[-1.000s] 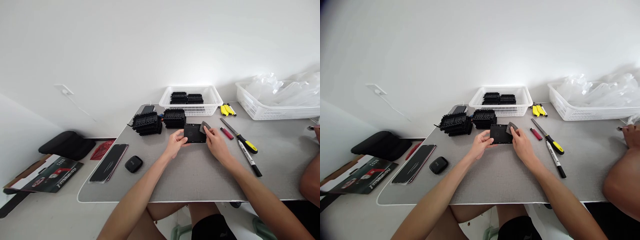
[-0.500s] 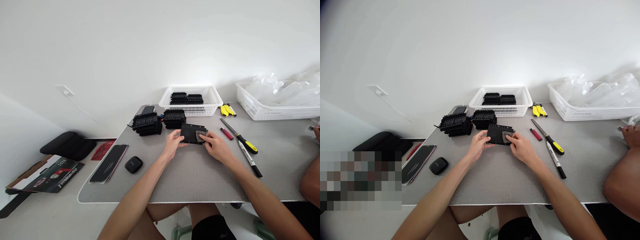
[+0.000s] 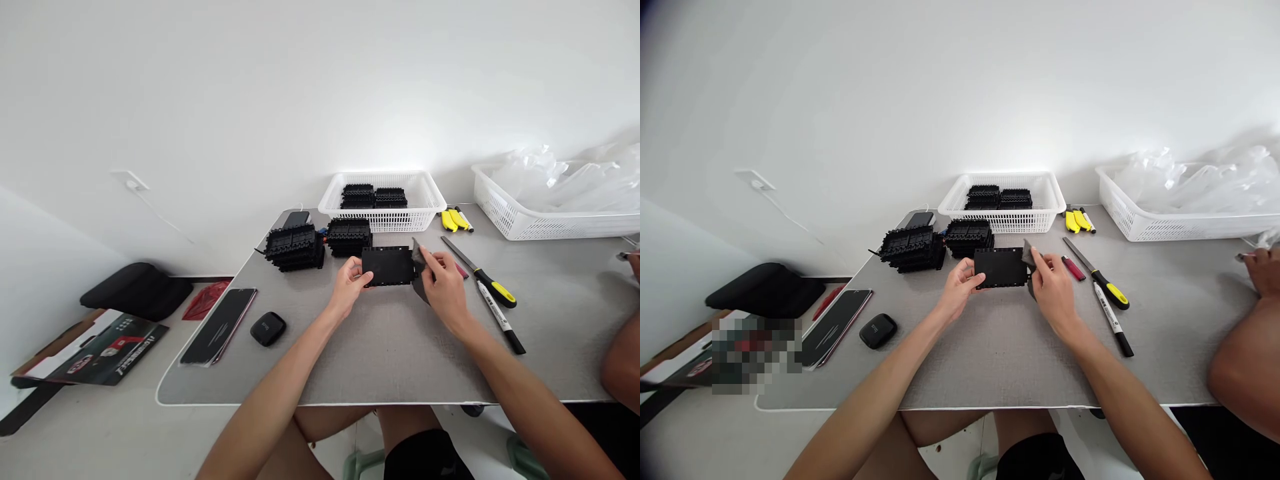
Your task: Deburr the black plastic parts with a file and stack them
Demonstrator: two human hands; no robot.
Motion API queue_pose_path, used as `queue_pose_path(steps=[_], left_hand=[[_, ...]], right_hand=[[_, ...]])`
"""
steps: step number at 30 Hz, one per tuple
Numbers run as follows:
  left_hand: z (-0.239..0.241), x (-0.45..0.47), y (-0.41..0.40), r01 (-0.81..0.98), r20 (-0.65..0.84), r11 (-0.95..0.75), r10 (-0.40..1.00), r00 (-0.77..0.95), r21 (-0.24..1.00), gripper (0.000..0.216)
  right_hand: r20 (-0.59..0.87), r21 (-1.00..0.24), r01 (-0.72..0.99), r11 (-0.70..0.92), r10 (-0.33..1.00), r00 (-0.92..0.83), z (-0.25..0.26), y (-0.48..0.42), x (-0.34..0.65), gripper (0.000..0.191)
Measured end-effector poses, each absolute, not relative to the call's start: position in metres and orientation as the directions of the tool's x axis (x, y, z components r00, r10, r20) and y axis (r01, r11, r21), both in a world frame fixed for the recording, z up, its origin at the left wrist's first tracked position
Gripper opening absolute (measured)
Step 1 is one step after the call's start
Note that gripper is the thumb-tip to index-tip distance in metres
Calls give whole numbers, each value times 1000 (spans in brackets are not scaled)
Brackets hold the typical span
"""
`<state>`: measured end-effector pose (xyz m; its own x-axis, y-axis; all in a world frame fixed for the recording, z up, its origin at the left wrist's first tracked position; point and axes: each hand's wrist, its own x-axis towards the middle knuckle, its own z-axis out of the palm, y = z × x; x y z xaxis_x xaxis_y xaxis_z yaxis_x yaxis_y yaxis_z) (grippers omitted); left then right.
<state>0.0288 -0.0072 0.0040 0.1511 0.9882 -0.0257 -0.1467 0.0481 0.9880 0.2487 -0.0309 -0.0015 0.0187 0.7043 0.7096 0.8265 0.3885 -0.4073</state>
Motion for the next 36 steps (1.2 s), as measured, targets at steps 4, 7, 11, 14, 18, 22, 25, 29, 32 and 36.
queue_pose_path(steps=[4,7,11,14,18,22,25,29,32,36], left_hand=[[3,28,-6,-107,20,-5,989,147,994,34],[3,30,-7,-118,44,-29,990,130,993,33],[4,31,-7,-209,29,-15,997,66,978,34],[6,26,-3,-282,19,-21,1000,-12,959,37],[8,19,2,-278,29,-47,997,-68,959,37],[6,23,-2,-194,51,-57,998,-35,979,33],[3,33,-7,-120,53,-47,998,42,992,28],[0,44,-14,-84,98,-89,989,108,992,26],[1,43,-14,-102,102,-94,992,79,990,27],[5,30,-7,-189,89,-98,994,-58,977,30]], right_hand=[[753,-373,853,365,656,49,-1,-29,252,48],[685,-283,874,394,721,-103,-5,-28,248,51],[560,-187,904,385,797,-224,-9,-30,242,52],[470,-149,892,427,824,-317,-10,-35,238,48],[499,-239,851,469,810,-306,-9,-39,236,39],[734,-441,787,431,677,40,-1,-37,241,42],[777,-457,774,438,620,108,2,-32,243,49],[662,-325,818,475,732,-162,-5,-28,238,55],[549,-221,855,469,785,-288,-12,-31,232,56],[413,-208,829,519,815,-407,-13,-42,224,47]])
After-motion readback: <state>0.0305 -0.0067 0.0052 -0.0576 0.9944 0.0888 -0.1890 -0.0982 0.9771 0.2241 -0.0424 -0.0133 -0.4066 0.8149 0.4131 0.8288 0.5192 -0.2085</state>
